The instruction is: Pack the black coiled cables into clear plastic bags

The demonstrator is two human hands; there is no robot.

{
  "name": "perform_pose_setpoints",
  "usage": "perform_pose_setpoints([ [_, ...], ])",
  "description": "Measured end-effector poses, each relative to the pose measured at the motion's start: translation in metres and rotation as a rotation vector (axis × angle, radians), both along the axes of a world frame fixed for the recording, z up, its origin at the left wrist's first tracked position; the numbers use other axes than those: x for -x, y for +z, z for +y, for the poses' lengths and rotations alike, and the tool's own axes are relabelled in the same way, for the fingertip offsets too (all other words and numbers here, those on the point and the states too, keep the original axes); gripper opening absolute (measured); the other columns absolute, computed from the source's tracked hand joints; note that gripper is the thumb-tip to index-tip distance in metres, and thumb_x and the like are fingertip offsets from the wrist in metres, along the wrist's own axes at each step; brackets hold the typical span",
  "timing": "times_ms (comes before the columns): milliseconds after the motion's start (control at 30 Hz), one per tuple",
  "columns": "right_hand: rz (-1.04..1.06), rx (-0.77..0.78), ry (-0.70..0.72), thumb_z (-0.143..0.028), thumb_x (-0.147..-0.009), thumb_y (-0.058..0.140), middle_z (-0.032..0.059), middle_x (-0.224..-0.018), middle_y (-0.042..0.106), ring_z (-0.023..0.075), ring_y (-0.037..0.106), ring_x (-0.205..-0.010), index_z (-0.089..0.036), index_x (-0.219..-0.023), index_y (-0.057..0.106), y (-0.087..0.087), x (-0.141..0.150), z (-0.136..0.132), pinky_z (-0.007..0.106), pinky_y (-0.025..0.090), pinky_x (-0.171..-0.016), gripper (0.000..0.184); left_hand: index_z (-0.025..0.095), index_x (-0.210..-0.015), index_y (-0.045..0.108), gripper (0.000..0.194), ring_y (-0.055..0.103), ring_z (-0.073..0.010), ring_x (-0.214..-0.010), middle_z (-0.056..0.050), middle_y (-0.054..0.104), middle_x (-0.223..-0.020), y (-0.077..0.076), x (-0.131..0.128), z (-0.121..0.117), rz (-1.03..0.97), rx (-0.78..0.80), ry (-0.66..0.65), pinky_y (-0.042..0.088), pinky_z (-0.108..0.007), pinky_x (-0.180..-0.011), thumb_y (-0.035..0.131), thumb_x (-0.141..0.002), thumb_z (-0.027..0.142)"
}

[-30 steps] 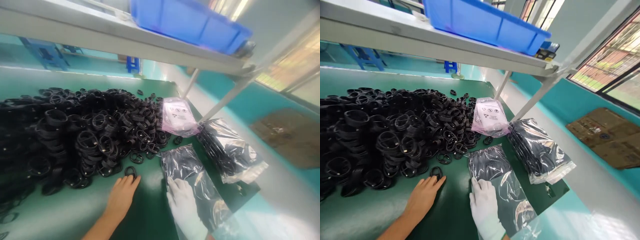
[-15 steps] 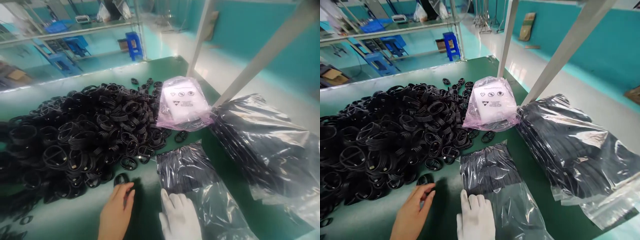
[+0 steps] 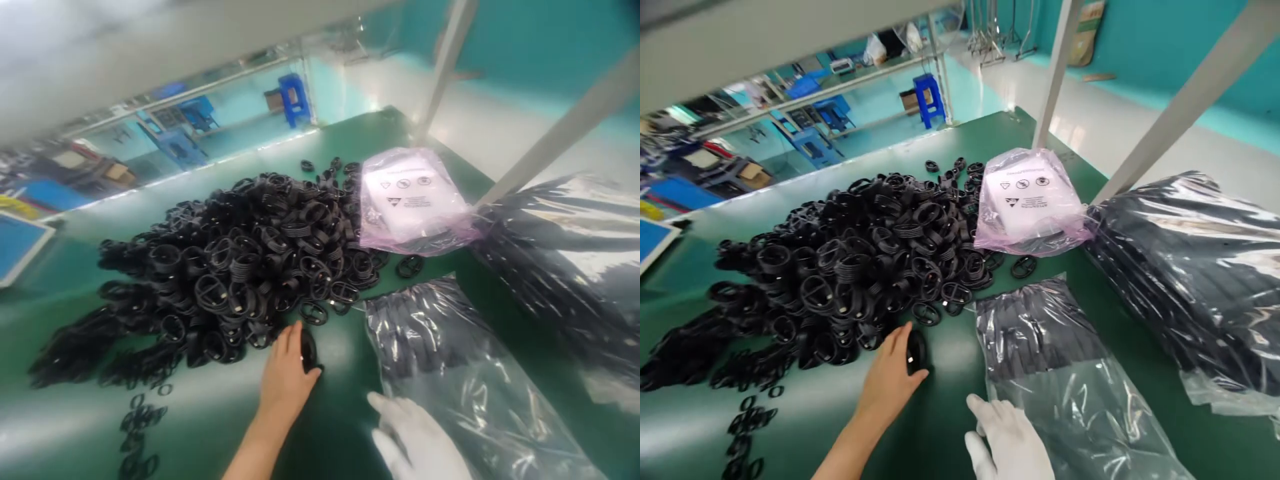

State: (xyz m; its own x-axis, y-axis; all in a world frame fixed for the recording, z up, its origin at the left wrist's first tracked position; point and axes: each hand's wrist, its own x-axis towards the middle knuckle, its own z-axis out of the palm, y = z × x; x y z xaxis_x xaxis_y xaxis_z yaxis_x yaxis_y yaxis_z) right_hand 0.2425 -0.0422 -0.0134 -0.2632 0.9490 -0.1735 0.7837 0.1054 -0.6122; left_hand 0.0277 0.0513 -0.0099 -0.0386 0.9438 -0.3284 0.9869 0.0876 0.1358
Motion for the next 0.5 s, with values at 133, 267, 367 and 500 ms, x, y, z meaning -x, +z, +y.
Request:
perform_pose_setpoints([
  [133, 0.024, 0.127, 0.018, -0.036, -0.081, 0.044, 0.0046, -0.091, 0.067, 0.0186, 0.062, -0.080, -0.024, -0.112, 0.057, 0.016, 0.029, -0.008, 0.028, 0.048, -0.071, 0.036, 0.022, -0.126, 0.036, 0.069, 0.042, -0.0237, -0.112, -0.005, 0.045, -0.123, 0.007, 0.012, -0.002, 0.024, 0.044, -0.141, 0.032, -0.035, -0.095, 0.060, -0.061, 0.024],
  [267, 0.055, 0.191, -0.101, -0.030, -0.081, 0.042, 0.0047, -0.092, 0.065, 0.0185, 0.059, -0.087, -0.022, -0.113, 0.057, 0.030, 0.068, -0.014, 0.029, 0.044, -0.082, 0.036, 0.016, -0.109, 0.047, 0.053, 0.050, -0.0272, -0.099, -0.010, 0.054, -0.104, 0.013, 0.023, -0.028, -0.007, 0.072, -0.017, 0.040, -0.039, -0.080, 0.050, -0.069, 0.051],
  [367, 0.034, 0.222, -0.172, -0.026, -0.078, 0.043, 0.0065, -0.092, 0.065, 0.0204, 0.057, -0.092, -0.020, -0.109, 0.059, 0.027, 0.094, -0.020, 0.030, 0.040, -0.088, 0.035, 0.011, -0.104, 0.047, 0.058, 0.054, -0.0288, -0.087, -0.013, 0.056, -0.094, 0.010, 0.035, -0.046, -0.008, 0.126, 0.038, 0.042, -0.040, -0.069, 0.040, -0.072, 0.059],
  [500, -0.007, 0.261, -0.077, -0.024, -0.073, 0.047, 0.0077, -0.089, 0.066, 0.0230, 0.057, -0.091, -0.018, -0.105, 0.062, 0.019, 0.113, -0.032, 0.034, 0.039, -0.089, 0.035, 0.016, -0.114, 0.044, 0.050, 0.046, -0.0304, -0.105, -0.012, 0.050, -0.114, 0.006, 0.052, -0.049, -0.038, 0.010, -0.229, 0.039, -0.042, -0.080, 0.051, -0.070, 0.040],
])
